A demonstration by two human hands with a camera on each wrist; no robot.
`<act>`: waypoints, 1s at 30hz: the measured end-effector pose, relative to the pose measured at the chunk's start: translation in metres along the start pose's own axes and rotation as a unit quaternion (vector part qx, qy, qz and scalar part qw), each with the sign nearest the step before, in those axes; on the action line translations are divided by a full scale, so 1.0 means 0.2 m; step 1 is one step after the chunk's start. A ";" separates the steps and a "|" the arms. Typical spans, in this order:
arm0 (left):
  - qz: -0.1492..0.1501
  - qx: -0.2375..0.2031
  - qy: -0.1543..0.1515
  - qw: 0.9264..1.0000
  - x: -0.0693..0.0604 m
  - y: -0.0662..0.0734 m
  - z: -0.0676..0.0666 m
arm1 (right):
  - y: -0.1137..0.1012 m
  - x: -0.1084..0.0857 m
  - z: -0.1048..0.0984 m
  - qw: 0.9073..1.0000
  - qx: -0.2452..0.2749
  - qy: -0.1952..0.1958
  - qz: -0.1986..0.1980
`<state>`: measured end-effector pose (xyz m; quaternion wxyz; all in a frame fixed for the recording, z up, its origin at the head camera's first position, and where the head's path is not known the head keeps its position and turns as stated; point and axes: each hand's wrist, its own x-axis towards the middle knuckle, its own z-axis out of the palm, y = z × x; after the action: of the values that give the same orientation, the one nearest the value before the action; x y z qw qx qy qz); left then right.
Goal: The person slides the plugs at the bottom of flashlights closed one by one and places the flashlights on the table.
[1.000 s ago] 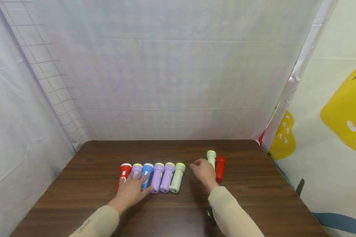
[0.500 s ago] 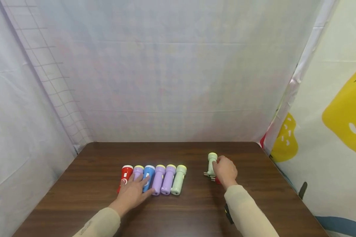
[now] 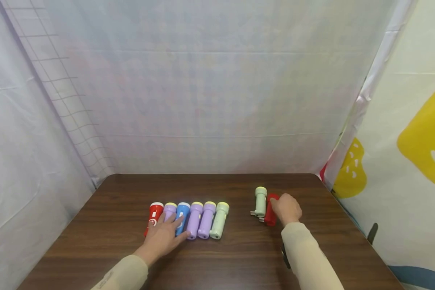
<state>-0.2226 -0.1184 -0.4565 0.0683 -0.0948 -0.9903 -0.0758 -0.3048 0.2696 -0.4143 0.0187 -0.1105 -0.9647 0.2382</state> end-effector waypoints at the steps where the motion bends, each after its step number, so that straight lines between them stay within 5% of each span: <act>1: 0.000 0.001 0.000 1.000 0.00 0.00 0.00 | 0.00 0.00 0.00 1.000 0.001 -0.007 0.004; 30: -0.009 0.010 -0.016 1.000 -0.01 0.02 -0.01 | 0.01 0.00 0.09 0.999 0.015 -0.023 0.018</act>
<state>-0.2206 -0.1157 -0.4545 0.0524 -0.0869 -0.9927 -0.0648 -0.3063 0.2633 -0.4313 -0.0059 -0.1217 -0.9591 0.2554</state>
